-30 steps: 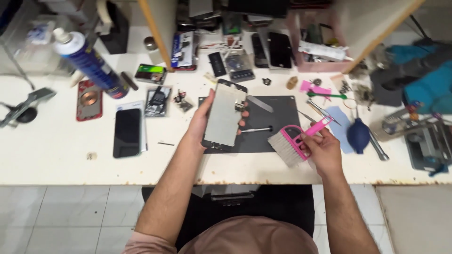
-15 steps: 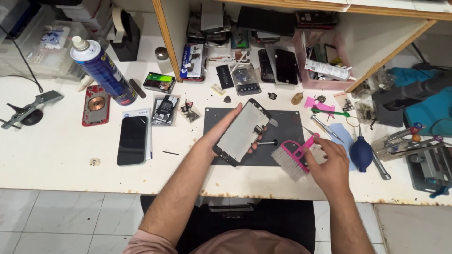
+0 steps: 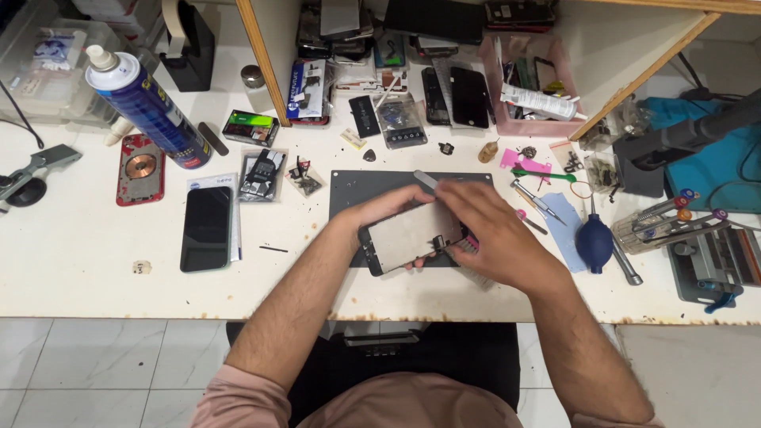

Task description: Cleaning a phone frame with a brush and unboxing a new screen and battery for repair.

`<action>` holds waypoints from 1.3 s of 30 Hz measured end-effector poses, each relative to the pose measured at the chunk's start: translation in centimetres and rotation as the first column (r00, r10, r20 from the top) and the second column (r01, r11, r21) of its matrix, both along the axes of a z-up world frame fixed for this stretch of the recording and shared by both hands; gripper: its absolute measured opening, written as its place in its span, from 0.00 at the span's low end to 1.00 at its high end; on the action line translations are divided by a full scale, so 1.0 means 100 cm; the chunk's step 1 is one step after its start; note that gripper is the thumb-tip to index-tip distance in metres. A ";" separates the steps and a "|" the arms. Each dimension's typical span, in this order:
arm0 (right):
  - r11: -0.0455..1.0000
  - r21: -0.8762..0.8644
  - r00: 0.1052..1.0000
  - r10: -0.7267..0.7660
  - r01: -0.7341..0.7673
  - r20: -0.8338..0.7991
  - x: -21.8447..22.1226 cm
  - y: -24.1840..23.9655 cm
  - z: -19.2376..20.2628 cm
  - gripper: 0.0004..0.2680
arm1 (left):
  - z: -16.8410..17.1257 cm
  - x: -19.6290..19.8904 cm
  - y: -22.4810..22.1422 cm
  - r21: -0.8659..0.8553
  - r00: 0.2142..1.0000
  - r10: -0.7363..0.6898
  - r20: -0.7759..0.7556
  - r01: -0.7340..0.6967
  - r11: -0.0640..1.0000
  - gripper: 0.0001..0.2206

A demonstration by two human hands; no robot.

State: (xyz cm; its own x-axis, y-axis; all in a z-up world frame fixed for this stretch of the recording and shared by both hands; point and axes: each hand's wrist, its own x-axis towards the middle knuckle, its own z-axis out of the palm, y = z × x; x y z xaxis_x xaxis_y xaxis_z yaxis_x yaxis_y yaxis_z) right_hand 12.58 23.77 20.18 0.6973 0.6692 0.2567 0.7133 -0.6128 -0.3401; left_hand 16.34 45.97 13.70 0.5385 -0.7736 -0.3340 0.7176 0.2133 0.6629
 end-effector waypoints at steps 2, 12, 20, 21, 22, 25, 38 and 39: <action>1.000 -0.003 1.000 0.028 -0.028 -0.001 0.000 0.001 -0.004 0.30 | 0.005 -0.004 0.004 0.026 1.000 -0.018 0.007 0.018 1.000 0.31; 0.834 0.422 0.870 -0.460 0.355 0.178 0.002 0.013 -0.057 0.31 | -0.046 0.026 0.018 -0.175 0.823 0.540 0.175 -0.514 0.840 0.31; 0.779 0.468 0.785 -0.568 0.417 0.247 -0.014 0.037 -0.068 0.32 | -0.071 0.008 -0.023 -0.140 0.469 0.667 0.578 -0.749 0.648 0.22; 0.774 0.473 0.791 -0.568 0.421 0.226 -0.016 0.038 -0.065 0.32 | -0.091 0.017 -0.026 -0.158 0.438 0.683 0.584 -0.764 0.625 0.20; 0.769 0.478 0.797 -0.568 0.425 0.205 -0.018 0.039 -0.063 0.33 | -0.112 0.026 -0.029 -0.176 0.406 0.698 0.589 -0.779 0.602 0.17; 0.768 0.484 0.800 -0.565 0.420 0.203 -0.023 0.039 -0.056 0.33 | -0.099 0.021 -0.029 -0.174 0.402 0.695 0.596 -0.781 0.600 0.16; 0.739 0.551 0.902 -0.427 0.388 -0.063 -0.023 0.026 -0.066 0.31 | -0.069 0.007 -0.031 -0.085 0.409 0.683 0.605 -0.820 0.567 0.16; 0.729 0.555 0.907 -0.402 0.401 -0.128 -0.022 0.025 -0.068 0.30 | -0.068 0.006 -0.031 -0.075 0.408 0.682 0.607 -0.825 0.560 0.16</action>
State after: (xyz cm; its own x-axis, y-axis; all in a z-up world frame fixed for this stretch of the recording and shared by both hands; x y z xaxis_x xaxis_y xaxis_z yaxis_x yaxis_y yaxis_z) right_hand 10.35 26.24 13.41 0.8676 0.0652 0.4930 0.4449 -0.5450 -0.7107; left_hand 16.94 42.82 6.94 0.9885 0.0908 0.1212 -0.1430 0.2970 0.9441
